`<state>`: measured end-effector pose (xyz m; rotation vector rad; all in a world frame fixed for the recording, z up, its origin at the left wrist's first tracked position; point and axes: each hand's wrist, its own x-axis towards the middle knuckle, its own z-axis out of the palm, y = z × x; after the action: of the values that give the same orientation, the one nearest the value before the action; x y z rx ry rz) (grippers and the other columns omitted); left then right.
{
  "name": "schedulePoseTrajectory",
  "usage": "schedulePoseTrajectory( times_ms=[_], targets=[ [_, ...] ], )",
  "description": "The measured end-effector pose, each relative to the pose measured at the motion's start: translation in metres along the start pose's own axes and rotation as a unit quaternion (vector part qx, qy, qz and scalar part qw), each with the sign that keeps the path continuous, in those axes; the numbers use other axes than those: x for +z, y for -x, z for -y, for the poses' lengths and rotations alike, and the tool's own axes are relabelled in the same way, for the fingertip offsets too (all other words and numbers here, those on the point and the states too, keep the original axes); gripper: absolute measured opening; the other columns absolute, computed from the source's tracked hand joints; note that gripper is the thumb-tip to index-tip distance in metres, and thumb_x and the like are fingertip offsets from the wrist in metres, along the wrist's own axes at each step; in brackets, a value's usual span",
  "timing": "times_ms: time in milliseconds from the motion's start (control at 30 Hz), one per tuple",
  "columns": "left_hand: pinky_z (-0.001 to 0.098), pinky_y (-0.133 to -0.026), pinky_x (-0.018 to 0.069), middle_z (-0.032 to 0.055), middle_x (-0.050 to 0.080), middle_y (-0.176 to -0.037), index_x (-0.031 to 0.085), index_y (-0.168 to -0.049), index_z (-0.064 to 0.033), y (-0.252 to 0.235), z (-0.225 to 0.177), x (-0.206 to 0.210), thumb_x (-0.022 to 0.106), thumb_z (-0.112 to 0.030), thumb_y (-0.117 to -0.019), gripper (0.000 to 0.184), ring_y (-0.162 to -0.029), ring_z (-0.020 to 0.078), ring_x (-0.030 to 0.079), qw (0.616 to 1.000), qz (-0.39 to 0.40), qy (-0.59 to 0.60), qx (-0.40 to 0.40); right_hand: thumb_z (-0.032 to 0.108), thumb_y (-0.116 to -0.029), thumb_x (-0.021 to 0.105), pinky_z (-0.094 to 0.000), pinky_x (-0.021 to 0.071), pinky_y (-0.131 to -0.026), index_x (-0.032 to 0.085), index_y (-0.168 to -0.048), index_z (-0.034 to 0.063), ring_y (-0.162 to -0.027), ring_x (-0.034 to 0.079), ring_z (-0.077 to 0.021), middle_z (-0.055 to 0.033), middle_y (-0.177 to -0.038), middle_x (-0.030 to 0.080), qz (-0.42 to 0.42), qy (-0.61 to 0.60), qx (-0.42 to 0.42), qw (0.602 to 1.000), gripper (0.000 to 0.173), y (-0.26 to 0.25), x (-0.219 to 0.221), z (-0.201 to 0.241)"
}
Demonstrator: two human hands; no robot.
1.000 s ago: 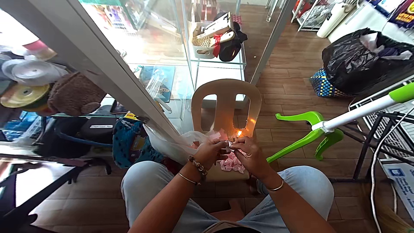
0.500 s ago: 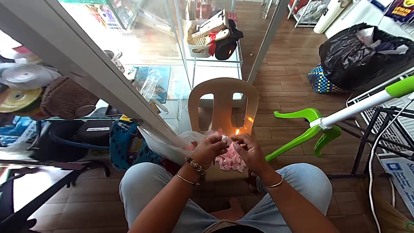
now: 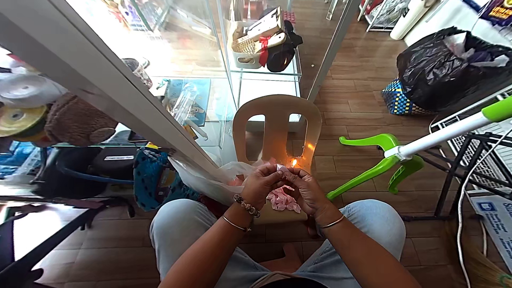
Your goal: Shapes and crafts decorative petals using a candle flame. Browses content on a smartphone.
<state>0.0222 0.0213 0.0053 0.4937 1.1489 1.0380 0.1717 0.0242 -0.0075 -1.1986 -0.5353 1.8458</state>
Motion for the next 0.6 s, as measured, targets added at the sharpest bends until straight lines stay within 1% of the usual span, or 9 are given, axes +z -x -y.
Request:
schedulePoseTrajectory(
  times_ms=[167, 233, 267, 300, 367, 433, 467, 533, 600],
  targets=[
    [0.0286, -0.076, 0.0612, 0.0106, 0.070, -0.093, 0.063, -0.112, 0.0053, 0.001, -0.001, 0.001, 0.063, 0.006, -0.0962, 0.015, -0.079, 0.0151, 0.071, 1.000, -0.005, -0.024, 0.002, 0.004, -0.1010, 0.061, -0.0296, 0.0593, -0.073, 0.062, -0.107, 0.0005, -0.082, 0.070, -0.0161, -0.0103, -0.093, 0.071, -0.004, -0.018, 0.007, 1.000, 0.007, -0.002, -0.001, 0.000],
    [0.0280, -0.075, 0.0611, 0.0093, 0.070, -0.095, 0.061, -0.115, 0.0038, 0.003, -0.004, 0.000, 0.063, 0.003, -0.0972, 0.018, -0.079, 0.0144, 0.071, 0.998, 0.014, -0.056, -0.025, 0.002, -0.0983, 0.064, -0.0285, 0.0593, -0.073, 0.064, -0.103, -0.0014, -0.080, 0.070, -0.0146, -0.0099, -0.091, 0.071, -0.005, 0.032, -0.050, 0.998, 0.006, -0.004, -0.005, -0.001],
    [0.0275, -0.074, 0.0608, 0.0079, 0.070, -0.096, 0.060, -0.118, 0.0020, 0.004, -0.006, 0.000, 0.062, -0.001, -0.0993, 0.019, -0.079, 0.0135, 0.071, 0.995, 0.033, -0.077, -0.048, 0.002, -0.0964, 0.067, -0.0270, 0.0591, -0.074, 0.066, -0.100, -0.0022, -0.080, 0.069, -0.0128, -0.0088, -0.090, 0.071, -0.003, 0.090, -0.108, 0.990, 0.006, -0.006, -0.008, -0.002],
    [0.0274, -0.074, 0.0608, 0.0065, 0.070, -0.096, 0.058, -0.119, 0.0001, 0.006, -0.008, 0.000, 0.060, -0.006, -0.1023, 0.018, -0.079, 0.0131, 0.071, 0.992, 0.055, -0.089, -0.071, 0.002, -0.0941, 0.070, -0.0242, 0.0586, -0.074, 0.069, -0.099, -0.0023, -0.080, 0.068, -0.0098, -0.0072, -0.090, 0.071, 0.001, 0.168, -0.186, 0.968, 0.007, -0.008, -0.013, -0.004],
    [0.0282, -0.074, 0.0611, 0.0052, 0.071, -0.093, 0.058, -0.120, -0.0026, 0.009, -0.008, 0.000, 0.052, -0.016, -0.1079, 0.019, -0.079, 0.0136, 0.072, 0.989, 0.085, -0.076, -0.095, 0.009, -0.0917, 0.073, -0.0203, 0.0577, -0.081, 0.075, -0.098, 0.0007, -0.089, 0.068, -0.0065, -0.0061, -0.097, 0.071, 0.011, 0.335, -0.358, 0.872, 0.010, -0.010, -0.023, -0.007],
    [0.0288, -0.075, 0.0614, 0.0052, 0.070, -0.089, 0.056, -0.117, -0.0032, 0.010, -0.008, 0.001, 0.045, -0.021, -0.1104, 0.022, -0.078, 0.0143, 0.072, 0.991, 0.082, -0.043, -0.097, 0.014, -0.0935, 0.071, -0.0278, 0.0553, -0.091, 0.079, -0.100, 0.0045, -0.098, 0.067, -0.0127, -0.0081, -0.100, 0.071, 0.017, 0.435, -0.478, 0.763, 0.014, -0.012, -0.029, -0.008],
    [0.0289, -0.075, 0.0613, 0.0051, 0.069, -0.088, 0.057, -0.115, -0.0034, 0.010, -0.008, 0.000, 0.045, -0.022, -0.1106, 0.022, -0.077, 0.0143, 0.071, 0.992, 0.076, -0.028, -0.094, 0.016, -0.0945, 0.070, -0.0323, 0.0546, -0.092, 0.080, -0.100, 0.0062, -0.100, 0.067, -0.0156, -0.0081, -0.101, 0.072, 0.019, 0.458, -0.507, 0.730, 0.014, -0.011, -0.031, -0.008],
    [0.0281, -0.074, 0.0609, 0.0052, 0.069, -0.089, 0.057, -0.115, -0.0035, 0.009, -0.008, -0.002, 0.047, -0.018, -0.1096, 0.019, -0.076, 0.0136, 0.071, 0.994, 0.066, -0.005, -0.087, 0.016, -0.0957, 0.069, -0.0388, 0.0529, -0.092, 0.080, -0.100, 0.0099, -0.100, 0.066, -0.0178, -0.0062, -0.102, 0.072, 0.024, 0.479, -0.534, 0.696, 0.014, -0.009, -0.032, -0.008],
    [0.0272, -0.075, 0.0602, 0.0054, 0.068, -0.093, 0.059, -0.120, -0.0022, 0.009, -0.011, -0.005, 0.051, -0.011, -0.1072, 0.017, -0.077, 0.0126, 0.069, 0.995, 0.063, 0.007, -0.082, 0.016, -0.0968, 0.068, -0.0429, 0.0501, -0.090, 0.080, -0.101, 0.0125, -0.100, 0.066, -0.0194, -0.0055, -0.103, 0.073, 0.033, 0.494, -0.562, 0.662, 0.014, -0.009, -0.035, -0.007]
  ],
)
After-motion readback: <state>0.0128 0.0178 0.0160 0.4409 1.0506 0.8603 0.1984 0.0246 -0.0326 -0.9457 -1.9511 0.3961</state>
